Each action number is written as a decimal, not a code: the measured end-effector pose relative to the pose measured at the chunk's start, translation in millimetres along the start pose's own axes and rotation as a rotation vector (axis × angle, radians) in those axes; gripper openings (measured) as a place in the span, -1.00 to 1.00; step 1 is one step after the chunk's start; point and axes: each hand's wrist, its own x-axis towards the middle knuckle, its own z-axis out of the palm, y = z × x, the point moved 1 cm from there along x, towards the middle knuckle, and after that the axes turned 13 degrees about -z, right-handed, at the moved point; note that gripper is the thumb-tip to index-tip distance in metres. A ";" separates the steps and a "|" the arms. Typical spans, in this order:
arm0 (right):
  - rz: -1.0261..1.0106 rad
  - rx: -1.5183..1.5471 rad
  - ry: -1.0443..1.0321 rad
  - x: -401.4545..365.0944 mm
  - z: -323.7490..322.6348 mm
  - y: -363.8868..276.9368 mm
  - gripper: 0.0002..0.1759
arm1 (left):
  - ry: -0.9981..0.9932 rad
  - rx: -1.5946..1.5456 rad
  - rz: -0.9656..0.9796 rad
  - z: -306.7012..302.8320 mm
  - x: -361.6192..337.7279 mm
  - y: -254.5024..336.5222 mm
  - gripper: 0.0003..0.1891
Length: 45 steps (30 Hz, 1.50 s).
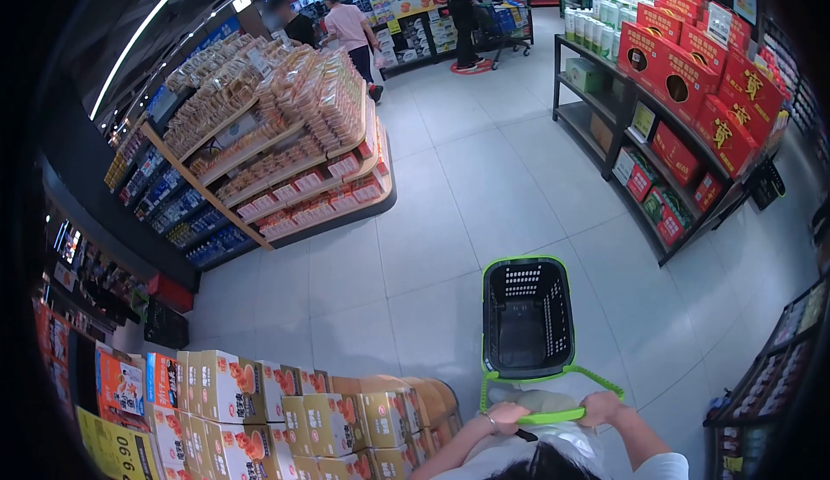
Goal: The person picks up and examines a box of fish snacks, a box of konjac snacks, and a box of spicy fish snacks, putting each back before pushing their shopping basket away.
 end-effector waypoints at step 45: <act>-0.119 -0.048 0.185 13.8 4.7 -45.0 -0.52 | 0.054 -0.170 -0.005 0.2 -29.9 -54.9 -0.31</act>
